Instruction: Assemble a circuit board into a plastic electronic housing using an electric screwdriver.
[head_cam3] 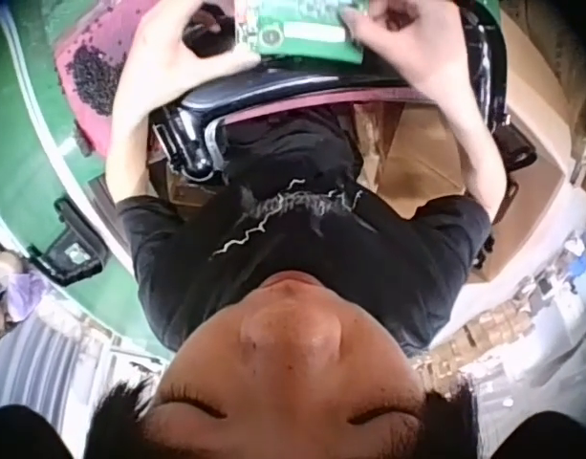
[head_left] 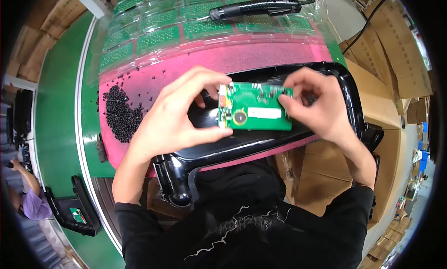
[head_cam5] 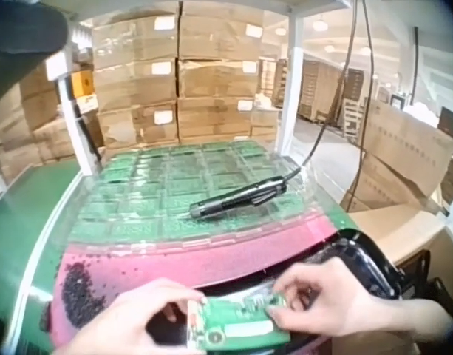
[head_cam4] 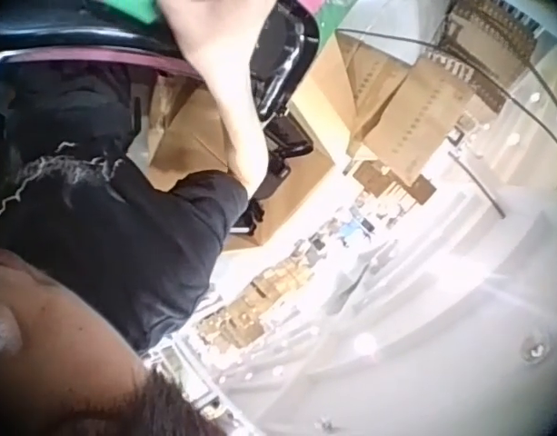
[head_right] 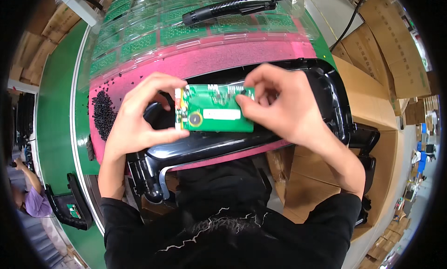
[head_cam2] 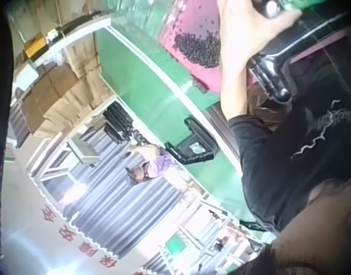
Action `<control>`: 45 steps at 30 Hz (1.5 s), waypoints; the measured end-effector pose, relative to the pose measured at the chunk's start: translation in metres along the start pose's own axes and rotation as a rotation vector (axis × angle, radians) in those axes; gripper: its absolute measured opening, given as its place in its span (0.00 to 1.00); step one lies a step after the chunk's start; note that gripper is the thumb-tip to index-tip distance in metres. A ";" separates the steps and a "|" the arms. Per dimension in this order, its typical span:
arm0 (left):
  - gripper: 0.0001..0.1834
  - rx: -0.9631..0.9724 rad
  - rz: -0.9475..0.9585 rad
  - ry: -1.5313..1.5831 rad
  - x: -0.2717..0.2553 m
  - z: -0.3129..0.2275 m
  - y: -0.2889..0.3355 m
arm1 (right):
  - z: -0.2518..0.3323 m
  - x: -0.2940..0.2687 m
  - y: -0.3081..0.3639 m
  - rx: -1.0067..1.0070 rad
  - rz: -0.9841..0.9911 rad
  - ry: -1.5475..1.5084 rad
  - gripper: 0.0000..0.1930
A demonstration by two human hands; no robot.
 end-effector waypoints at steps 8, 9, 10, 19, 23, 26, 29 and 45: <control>0.34 -0.083 0.293 0.102 0.008 0.004 0.015 | -0.015 0.013 0.027 0.096 0.260 -0.249 0.11; 0.34 -0.077 0.280 0.046 0.008 0.006 0.017 | -0.013 0.014 0.025 -0.065 0.244 -0.068 0.13; 0.34 -0.075 0.283 0.052 0.007 0.008 0.016 | -0.016 0.014 0.024 0.004 0.245 -0.033 0.16; 0.31 -0.245 0.224 -0.107 0.002 0.016 0.013 | -0.030 0.018 0.000 -0.147 0.241 0.022 0.35; 0.35 -0.360 0.170 -0.137 0.003 0.018 0.015 | -0.037 0.026 -0.011 -0.361 0.168 0.129 0.33; 0.36 -0.457 0.289 -0.267 0.006 0.018 0.014 | -0.037 0.028 -0.009 -0.344 0.177 0.148 0.32; 0.36 -0.357 0.251 -0.360 0.009 0.016 0.014 | -0.036 0.030 -0.008 -0.342 0.176 0.183 0.32; 0.38 -0.331 0.253 -0.396 0.011 0.019 0.015 | -0.037 0.033 -0.010 -0.344 0.161 0.236 0.32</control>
Point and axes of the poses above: each hand's wrist, its own y-axis away from the middle knuckle, its own x-axis out of the palm, z = x × y, the point moved 3 cm from there along -y, towards the middle knuckle, and after that the axes turned 2 degrees about -y, right-handed, at the moved point
